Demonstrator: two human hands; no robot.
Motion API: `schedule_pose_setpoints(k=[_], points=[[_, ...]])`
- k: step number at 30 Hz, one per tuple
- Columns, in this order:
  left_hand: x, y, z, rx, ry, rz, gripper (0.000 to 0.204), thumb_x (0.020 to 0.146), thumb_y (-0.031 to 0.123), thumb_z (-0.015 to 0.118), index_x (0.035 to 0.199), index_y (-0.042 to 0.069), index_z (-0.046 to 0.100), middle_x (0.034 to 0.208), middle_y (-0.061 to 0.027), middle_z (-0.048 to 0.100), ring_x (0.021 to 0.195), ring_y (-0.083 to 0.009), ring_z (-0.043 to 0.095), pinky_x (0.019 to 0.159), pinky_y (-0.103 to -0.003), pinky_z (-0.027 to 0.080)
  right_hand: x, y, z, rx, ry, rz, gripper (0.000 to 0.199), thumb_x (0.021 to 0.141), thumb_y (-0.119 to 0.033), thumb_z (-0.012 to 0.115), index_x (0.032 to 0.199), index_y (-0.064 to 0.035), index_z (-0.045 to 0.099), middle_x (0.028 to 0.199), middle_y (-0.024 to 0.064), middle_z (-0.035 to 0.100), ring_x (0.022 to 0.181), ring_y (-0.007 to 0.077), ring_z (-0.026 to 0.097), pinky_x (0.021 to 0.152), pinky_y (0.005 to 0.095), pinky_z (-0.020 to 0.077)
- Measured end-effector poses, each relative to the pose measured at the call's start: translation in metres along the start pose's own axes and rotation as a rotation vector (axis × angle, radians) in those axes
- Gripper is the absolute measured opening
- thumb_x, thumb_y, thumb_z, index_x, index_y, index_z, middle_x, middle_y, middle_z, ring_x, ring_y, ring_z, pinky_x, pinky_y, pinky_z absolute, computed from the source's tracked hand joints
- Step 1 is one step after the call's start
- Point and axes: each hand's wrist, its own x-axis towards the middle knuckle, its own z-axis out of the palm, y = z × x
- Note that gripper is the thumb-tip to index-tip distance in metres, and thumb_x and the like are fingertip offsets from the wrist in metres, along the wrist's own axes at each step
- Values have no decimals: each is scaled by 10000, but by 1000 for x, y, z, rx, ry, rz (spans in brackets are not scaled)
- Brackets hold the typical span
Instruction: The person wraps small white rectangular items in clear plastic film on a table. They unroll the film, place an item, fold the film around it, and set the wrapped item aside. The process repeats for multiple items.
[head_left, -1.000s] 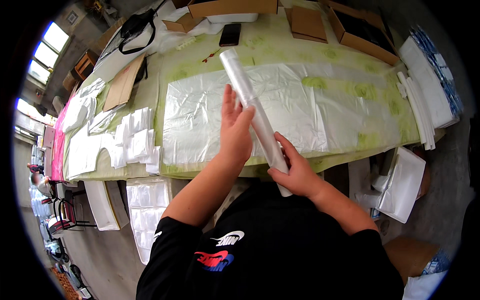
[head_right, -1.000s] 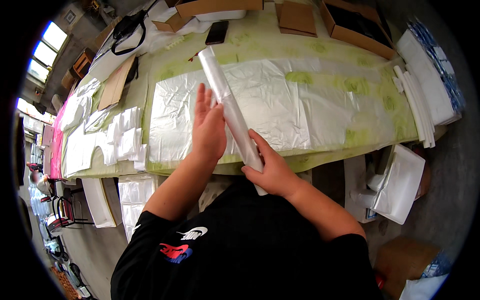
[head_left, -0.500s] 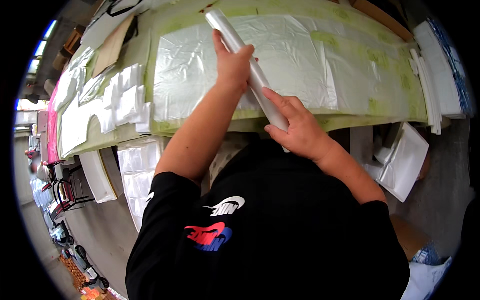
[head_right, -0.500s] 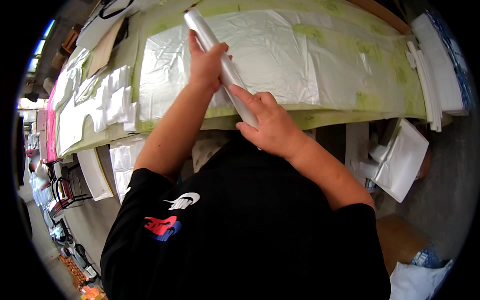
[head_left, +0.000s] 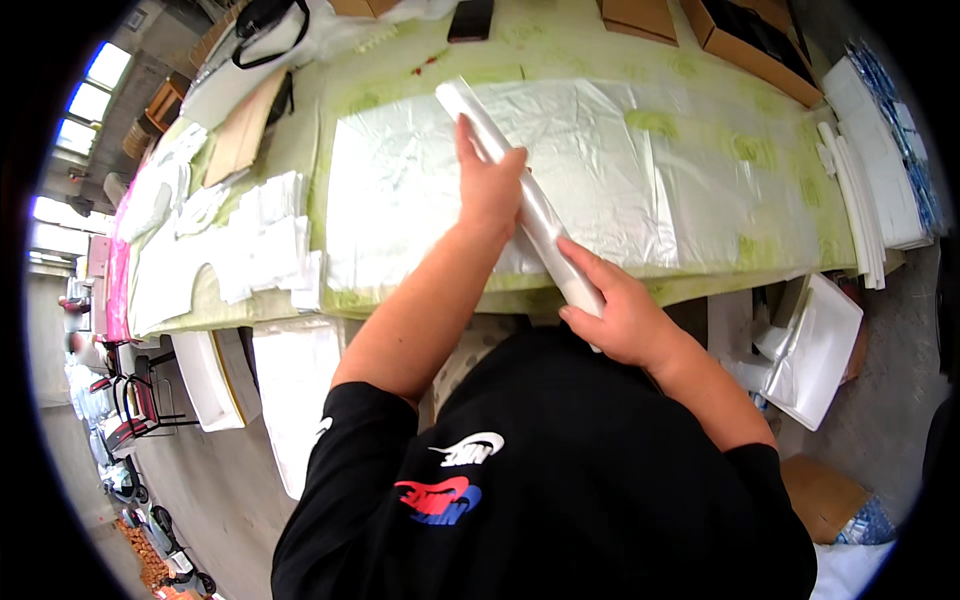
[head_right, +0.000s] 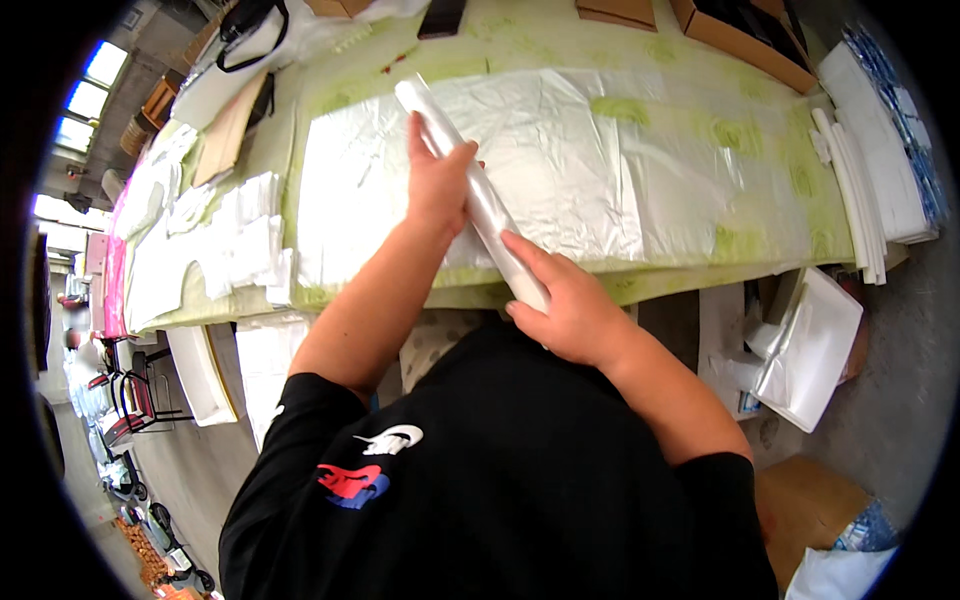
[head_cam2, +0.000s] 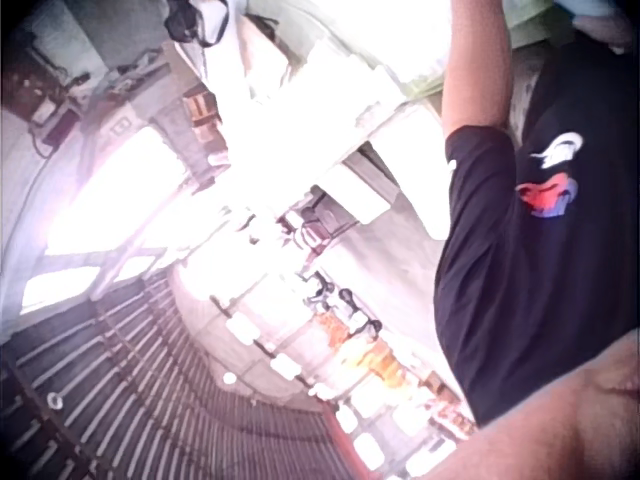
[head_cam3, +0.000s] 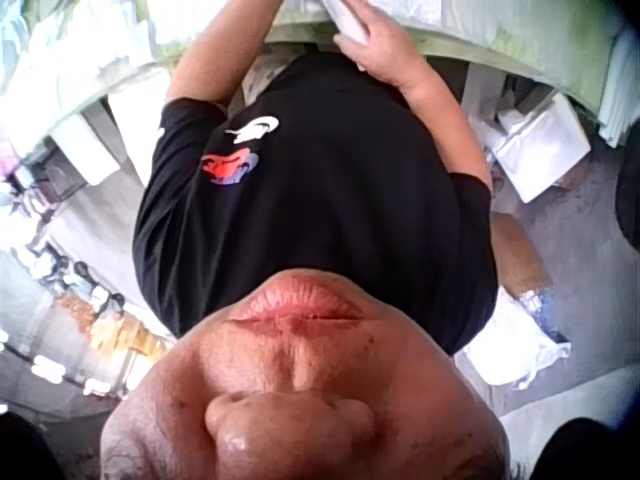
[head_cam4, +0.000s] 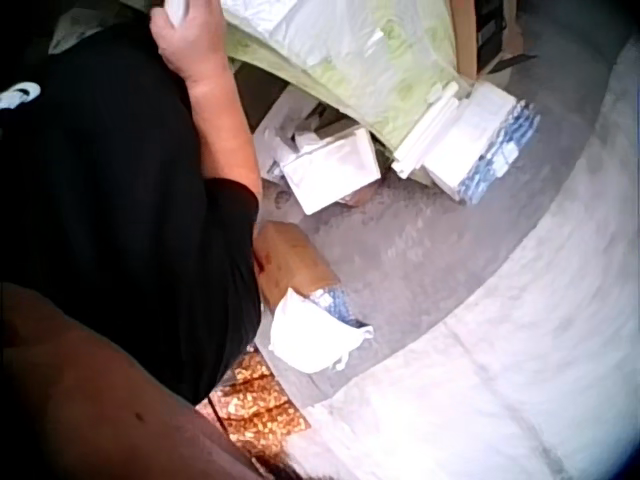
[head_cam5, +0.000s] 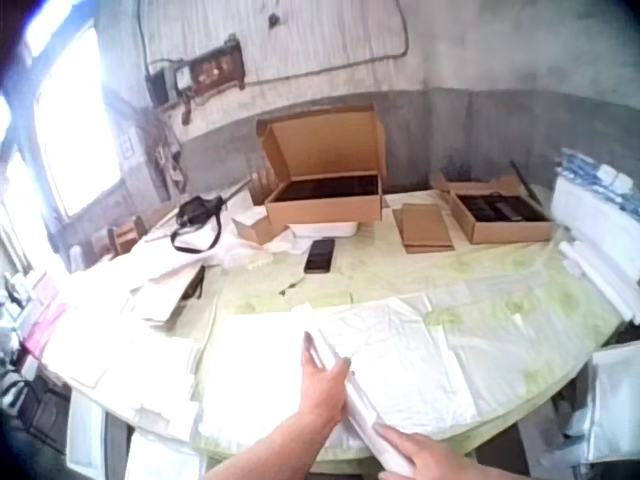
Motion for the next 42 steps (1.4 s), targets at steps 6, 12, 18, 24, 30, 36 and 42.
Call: schedule_pose_setpoints(k=[6, 12, 18, 24, 30, 36, 42], points=[[77, -15, -22, 532, 15, 451, 561, 931, 282, 699, 1439, 79, 578, 1613, -249, 358, 1505, -377, 335, 1207, -418, 320, -21, 12, -10, -78, 49, 52, 767, 858, -206, 704, 1569, -194, 416, 1172, 224, 622, 1063, 379, 619, 961, 416, 501], [111, 34, -50, 586, -232, -133, 516, 928, 296, 708, 1407, 124, 621, 1315, -72, 609, 1120, -189, 543, 929, -309, 438, -43, 21, -17, -17, 46, 61, 773, 854, -188, 713, 1570, -207, 422, 1201, 215, 619, 1068, 361, 630, 961, 399, 508], [134, 46, -37, 876, -318, -270, 381, 927, 325, 685, 1240, 107, 709, 1138, -43, 659, 978, -188, 561, 841, -326, 467, -44, 21, -25, -26, 5, 77, 792, 851, -181, 711, 1579, -183, 398, 1274, 234, 609, 1127, 379, 626, 992, 411, 502], [135, 31, -36, 943, -320, -180, 383, 932, 314, 629, 1221, 74, 704, 1134, -75, 671, 974, -222, 594, 891, -369, 478, -58, 16, -30, -28, -9, 169, 942, 829, -205, 745, 1627, -126, 251, 1395, 279, 573, 1247, 434, 594, 1029, 446, 490], [114, 21, -28, 1117, -247, 26, 422, 925, 310, 577, 1232, 42, 688, 1239, -154, 665, 1110, -305, 631, 974, -394, 485, -145, 14, -71, -175, -196, 464, 985, 815, -240, 786, 1627, -137, 238, 1211, 269, 676, 1084, 453, 672, 951, 468, 538], [106, 3, -25, 1602, -244, 471, 329, 899, 238, 570, 1104, 39, 732, 1311, -182, 645, 1125, -378, 651, 931, -469, 535, -271, 61, -67, -19, -37, 609, 790, 769, -26, 771, 1491, -126, 467, 1184, 139, 693, 1070, 281, 684, 912, 360, 539], [101, 35, 4, 1666, -427, 336, 467, 936, 358, 612, 1330, 109, 641, 1415, -153, 583, 1327, -356, 535, 1148, -483, 379, -290, 87, -54, 124, 106, 704, 707, 759, 44, 700, 1433, -109, 547, 1186, 55, 663, 1064, 159, 637, 891, 309, 524]])
